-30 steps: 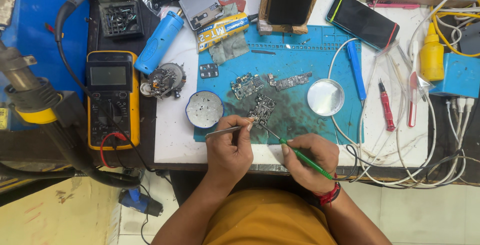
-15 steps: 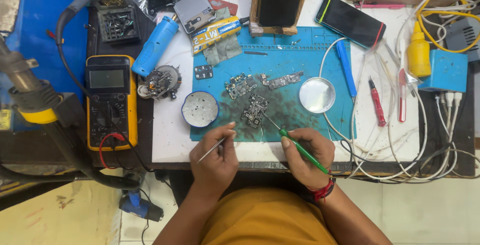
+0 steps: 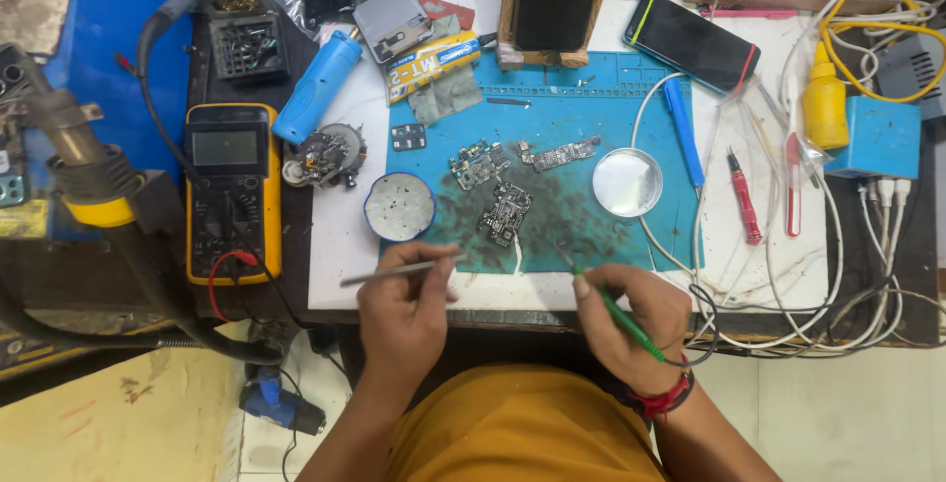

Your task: The person uses a soldering iron and tweezers to work on a small circuit board placed on a blue mat. They repeatedly apply the soldering iron to various points on the board while holding it steady with tweezers.

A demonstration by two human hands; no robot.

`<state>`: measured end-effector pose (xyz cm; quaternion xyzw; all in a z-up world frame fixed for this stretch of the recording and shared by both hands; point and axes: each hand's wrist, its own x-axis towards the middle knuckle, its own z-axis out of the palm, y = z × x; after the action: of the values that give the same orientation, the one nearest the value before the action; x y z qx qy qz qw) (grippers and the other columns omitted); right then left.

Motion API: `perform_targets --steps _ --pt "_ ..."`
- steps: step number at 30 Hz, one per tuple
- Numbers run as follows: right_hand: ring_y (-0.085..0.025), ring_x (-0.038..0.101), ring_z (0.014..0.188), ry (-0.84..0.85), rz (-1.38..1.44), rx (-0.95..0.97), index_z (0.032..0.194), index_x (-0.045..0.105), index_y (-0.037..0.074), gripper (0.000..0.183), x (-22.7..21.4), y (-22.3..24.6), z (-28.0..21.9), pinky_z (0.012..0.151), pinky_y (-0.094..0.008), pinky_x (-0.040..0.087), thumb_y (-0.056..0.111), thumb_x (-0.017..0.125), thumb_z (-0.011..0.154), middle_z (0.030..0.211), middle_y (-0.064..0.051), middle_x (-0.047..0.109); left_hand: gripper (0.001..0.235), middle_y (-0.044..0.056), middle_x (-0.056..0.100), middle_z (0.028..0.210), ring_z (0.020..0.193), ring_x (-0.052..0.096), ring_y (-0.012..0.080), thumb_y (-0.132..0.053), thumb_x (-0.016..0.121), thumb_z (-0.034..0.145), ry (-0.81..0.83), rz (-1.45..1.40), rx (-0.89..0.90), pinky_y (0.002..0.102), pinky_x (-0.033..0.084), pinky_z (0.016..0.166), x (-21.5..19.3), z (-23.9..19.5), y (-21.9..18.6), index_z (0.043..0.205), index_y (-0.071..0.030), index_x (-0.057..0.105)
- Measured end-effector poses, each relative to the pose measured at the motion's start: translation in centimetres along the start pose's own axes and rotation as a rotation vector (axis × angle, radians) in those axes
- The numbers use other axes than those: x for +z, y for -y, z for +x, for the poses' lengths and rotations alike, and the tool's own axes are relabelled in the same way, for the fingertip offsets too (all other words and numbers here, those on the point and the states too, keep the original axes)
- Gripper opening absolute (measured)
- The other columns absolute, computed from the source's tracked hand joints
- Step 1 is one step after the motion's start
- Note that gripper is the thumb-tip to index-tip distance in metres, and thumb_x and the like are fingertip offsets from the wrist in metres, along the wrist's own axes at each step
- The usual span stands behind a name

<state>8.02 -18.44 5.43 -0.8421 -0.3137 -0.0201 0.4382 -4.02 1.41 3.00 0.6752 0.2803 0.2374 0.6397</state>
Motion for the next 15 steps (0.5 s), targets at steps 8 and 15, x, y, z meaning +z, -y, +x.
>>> perform_targets --steps 8,15 --pt "-0.033 0.071 0.083 0.102 -0.092 -0.23 0.119 0.068 0.004 0.027 2.5 1.5 2.5 0.073 -0.039 0.055 0.003 0.07 0.092 0.097 -0.016 0.073 0.028 0.015 0.073 0.125 0.066 0.077 0.0147 -0.023 0.051 0.105 0.136 -0.208 -0.234 0.021 0.056 0.047 2.0 1.2 1.2 0.106 0.003 0.057" --pt "-0.035 0.068 0.086 0.192 -0.14 -0.178 0.127 0.066 0.006 0.038 3.0 0.8 4.5 0.075 -0.043 0.053 0.0 0.067 0.089 0.096 -0.015 0.071 0.029 0.021 0.076 0.121 0.06 0.074 0.0162 -0.025 0.05 0.105 0.239 -0.317 -0.356 0.021 0.052 0.042 2.8 0.7 2.4 0.111 0.003 0.055"
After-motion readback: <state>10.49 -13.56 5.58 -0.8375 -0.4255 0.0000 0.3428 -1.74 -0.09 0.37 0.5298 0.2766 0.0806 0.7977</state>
